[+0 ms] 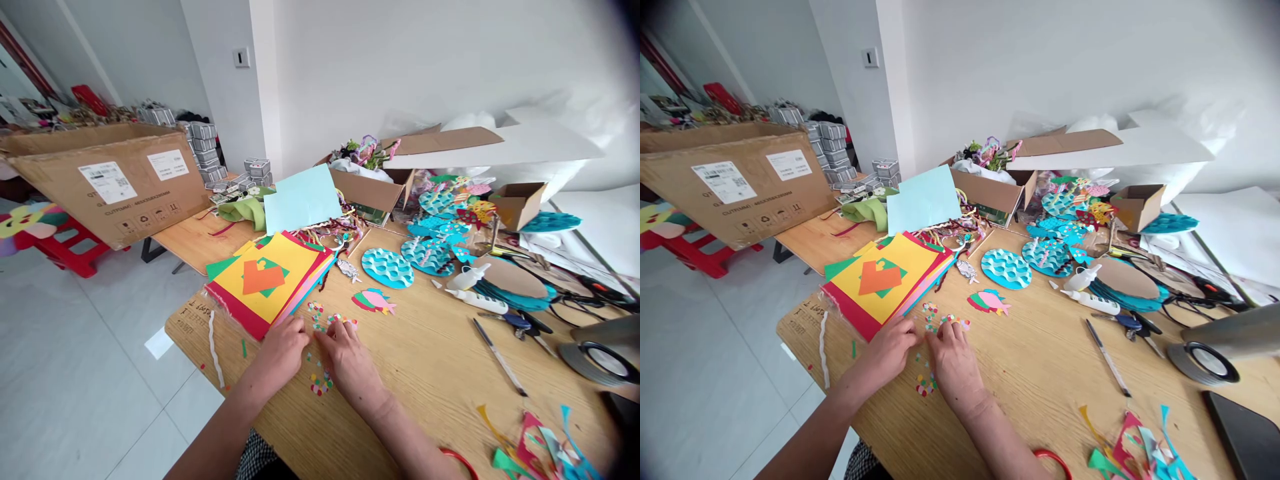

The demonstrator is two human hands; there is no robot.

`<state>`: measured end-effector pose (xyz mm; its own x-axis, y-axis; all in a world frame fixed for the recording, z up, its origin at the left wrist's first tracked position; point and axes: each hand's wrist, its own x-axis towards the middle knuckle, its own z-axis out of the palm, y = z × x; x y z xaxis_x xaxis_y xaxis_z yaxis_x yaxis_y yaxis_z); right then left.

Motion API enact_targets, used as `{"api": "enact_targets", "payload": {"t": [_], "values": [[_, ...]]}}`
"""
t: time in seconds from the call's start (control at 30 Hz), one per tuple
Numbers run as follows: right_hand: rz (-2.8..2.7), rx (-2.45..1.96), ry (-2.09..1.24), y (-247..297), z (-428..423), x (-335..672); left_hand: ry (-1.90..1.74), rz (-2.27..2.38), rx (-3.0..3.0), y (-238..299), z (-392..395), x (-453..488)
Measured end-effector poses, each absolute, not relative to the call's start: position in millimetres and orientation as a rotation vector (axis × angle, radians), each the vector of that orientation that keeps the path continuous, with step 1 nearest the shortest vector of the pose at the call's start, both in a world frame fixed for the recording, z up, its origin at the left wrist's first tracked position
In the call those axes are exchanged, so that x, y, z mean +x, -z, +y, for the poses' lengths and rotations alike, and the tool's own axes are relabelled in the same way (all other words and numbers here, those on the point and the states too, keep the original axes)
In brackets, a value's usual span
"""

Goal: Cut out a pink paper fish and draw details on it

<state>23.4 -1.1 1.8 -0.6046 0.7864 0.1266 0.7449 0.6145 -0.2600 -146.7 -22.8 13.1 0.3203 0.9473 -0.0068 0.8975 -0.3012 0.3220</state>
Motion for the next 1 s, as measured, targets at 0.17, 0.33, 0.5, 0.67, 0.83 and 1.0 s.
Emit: {"api": "enact_targets", "payload": {"t": [0.17, 0.33, 0.5, 0.67, 0.83, 1.0], "values": [[-2.591, -1.232, -0.359, -4.1, -3.6, 24.3, -0.282, 1.673, 2.349, -14.3, -26.1, -148.7], [-2.582, -1.275, -0.273, -4.5, 2.0, 20.8, -0.327, 1.735, 2.354, -14.8, -18.4, -147.6], [-2.609, -1.285, -0.253, -2.5, 2.3, 17.2, -0.351, 1.751, 2.351, -11.5, -12.1, -146.1], [-2.571, -1.234, -0.308, -2.5, -1.3, 23.5, -0.350, 1.728, 2.350, -10.4, -11.2, -145.5], [-2.475, -1.280, -0.310, -4.6, 1.2, 33.3, -0.330, 1.686, 2.343, -10.3, -11.0, -145.4], [-2.518, -1.275, -0.287, -1.7, 2.5, 33.5, -0.311, 1.684, 2.361, -7.9, -10.3, -144.4]]}}
